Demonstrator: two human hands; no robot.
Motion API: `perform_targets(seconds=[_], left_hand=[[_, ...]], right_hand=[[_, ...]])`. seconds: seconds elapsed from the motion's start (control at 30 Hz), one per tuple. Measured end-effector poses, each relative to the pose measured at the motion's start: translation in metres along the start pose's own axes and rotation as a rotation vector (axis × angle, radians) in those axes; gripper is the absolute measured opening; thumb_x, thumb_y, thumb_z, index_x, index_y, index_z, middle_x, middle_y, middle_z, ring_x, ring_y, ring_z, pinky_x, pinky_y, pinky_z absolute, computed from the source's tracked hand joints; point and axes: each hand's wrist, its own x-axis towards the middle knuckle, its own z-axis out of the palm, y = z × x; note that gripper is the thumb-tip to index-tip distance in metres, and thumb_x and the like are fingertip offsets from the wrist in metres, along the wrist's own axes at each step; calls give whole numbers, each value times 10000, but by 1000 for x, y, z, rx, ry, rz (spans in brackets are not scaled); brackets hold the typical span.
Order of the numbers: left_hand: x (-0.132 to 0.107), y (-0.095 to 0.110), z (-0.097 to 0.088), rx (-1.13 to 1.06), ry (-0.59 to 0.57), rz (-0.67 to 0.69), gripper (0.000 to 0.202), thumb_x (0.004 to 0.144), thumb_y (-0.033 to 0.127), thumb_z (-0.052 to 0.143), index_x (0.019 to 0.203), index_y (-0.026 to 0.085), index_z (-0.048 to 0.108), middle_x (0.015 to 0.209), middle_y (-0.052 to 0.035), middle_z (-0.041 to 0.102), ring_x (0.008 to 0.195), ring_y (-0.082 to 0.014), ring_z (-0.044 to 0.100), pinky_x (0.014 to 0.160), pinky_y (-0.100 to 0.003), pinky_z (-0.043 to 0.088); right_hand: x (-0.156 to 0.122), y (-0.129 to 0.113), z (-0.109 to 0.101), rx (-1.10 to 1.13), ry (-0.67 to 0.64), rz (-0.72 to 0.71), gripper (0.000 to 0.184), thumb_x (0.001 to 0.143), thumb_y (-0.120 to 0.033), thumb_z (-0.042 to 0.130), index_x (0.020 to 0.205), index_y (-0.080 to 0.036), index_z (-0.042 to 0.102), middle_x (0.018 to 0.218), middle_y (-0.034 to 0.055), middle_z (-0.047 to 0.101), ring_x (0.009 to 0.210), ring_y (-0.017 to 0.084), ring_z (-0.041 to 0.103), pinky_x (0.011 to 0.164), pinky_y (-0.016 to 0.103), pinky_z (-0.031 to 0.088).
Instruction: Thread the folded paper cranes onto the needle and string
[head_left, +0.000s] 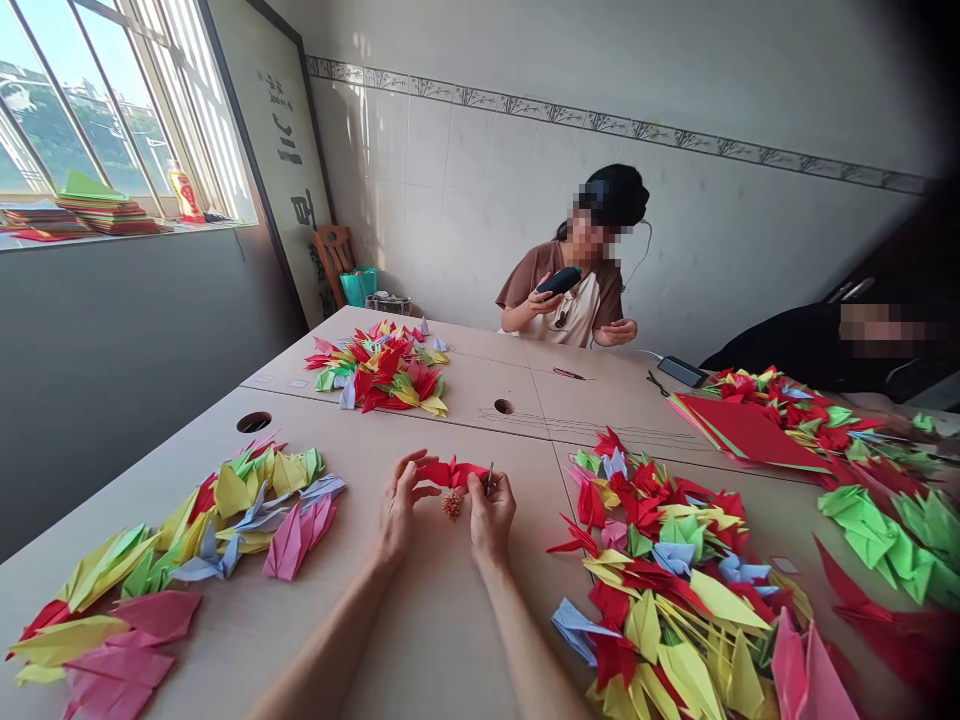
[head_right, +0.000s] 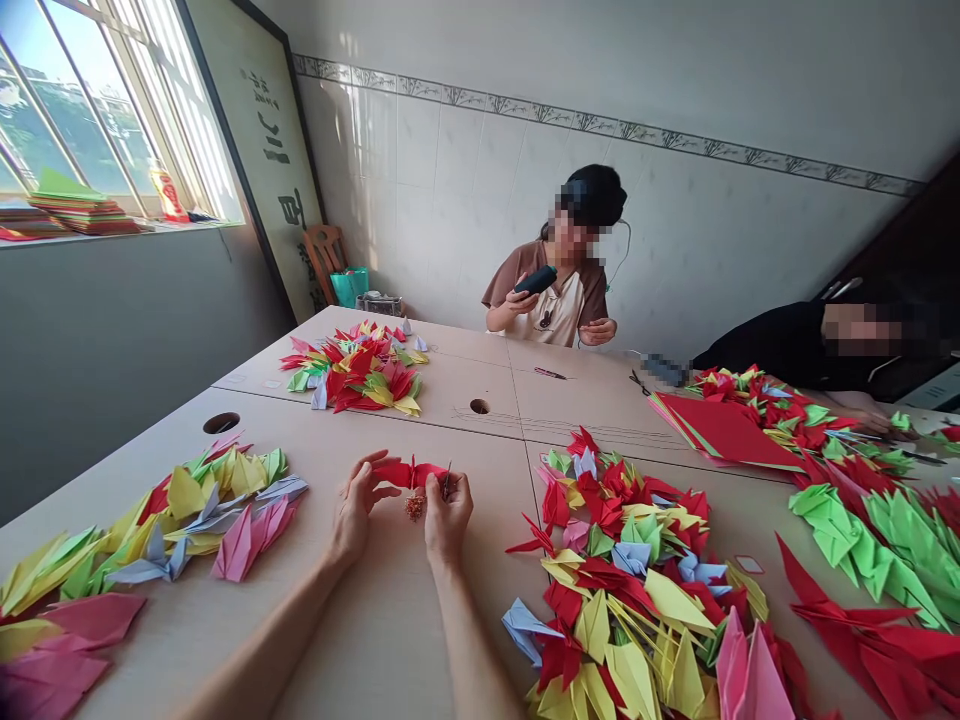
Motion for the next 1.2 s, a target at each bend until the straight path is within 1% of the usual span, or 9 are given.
perform_targets(seconds=[0.17,0.33,0.43,0.6,0.67,0.77,0.9,1.03,1.2], left_hand=[[-5,-3,5,85,8,150,218,824,298,548,1005,214,459,1244,-94,505,1029,-200,573,808,-352,506],[-8,-4,6,267,-65,221,205,794,276,593,983,203,565,1253,-96,470,1042,-201,561,856,-346,499],[-6,-5,7,266,-124,194,300,800,292,588,1089,212,583,1178,-94,536,1010,-197,581,846,-336,506],[-3,-12,8,144,-137,41,387,836,359,528,1184,189,540,1076,-90,634,823,-184,648,705,-309,540],[-2,-15,8,118,-106,27,383,834,377,527,1159,177,555,1052,-87,649,801,-188,655,689,-312,542],[0,-16,5,134,-1,89,351,805,377,570,1089,172,595,1042,-92,662,859,-204,652,748,-329,533],[3,-15,1,153,105,179,343,795,362,589,1087,183,596,1136,-112,629,1026,-223,600,867,-360,489],[4,-16,0,146,132,181,333,795,365,582,1074,184,597,1114,-107,636,1034,-226,591,859,-361,489],[5,-18,-1,133,133,204,264,799,335,585,1012,181,569,1020,-84,637,952,-195,604,836,-348,492]], right_hand=[[-2,-5,1,20,-17,0,197,797,-338,574,742,-180,469,615,3,625,541,124,575,530,227,443],[-2,-5,1,-47,-25,-37,218,788,-366,574,737,-173,485,623,4,614,565,128,579,526,225,455],[-2,-4,1,-63,-47,-48,233,771,-378,592,742,-170,492,629,-11,589,556,110,551,518,211,454],[-6,-5,2,-5,-164,-3,224,785,-370,588,777,-178,473,622,-25,563,499,91,514,476,202,444],[-8,-4,3,2,-212,15,225,796,-376,576,785,-183,461,608,-33,550,461,83,492,443,198,428],[-10,-2,4,-50,-255,-25,217,802,-373,572,780,-180,474,607,-34,547,461,78,480,442,192,417],[-11,-3,4,-116,-218,-65,222,800,-379,583,818,-168,517,648,-13,583,496,88,507,473,196,426],[-13,-5,4,-132,-146,-65,234,845,-400,524,864,-167,509,623,-13,581,494,101,522,479,204,433],[-12,-2,1,-335,-155,-255,229,855,-364,524,914,-154,592,698,18,594,574,116,548,560,225,460]])
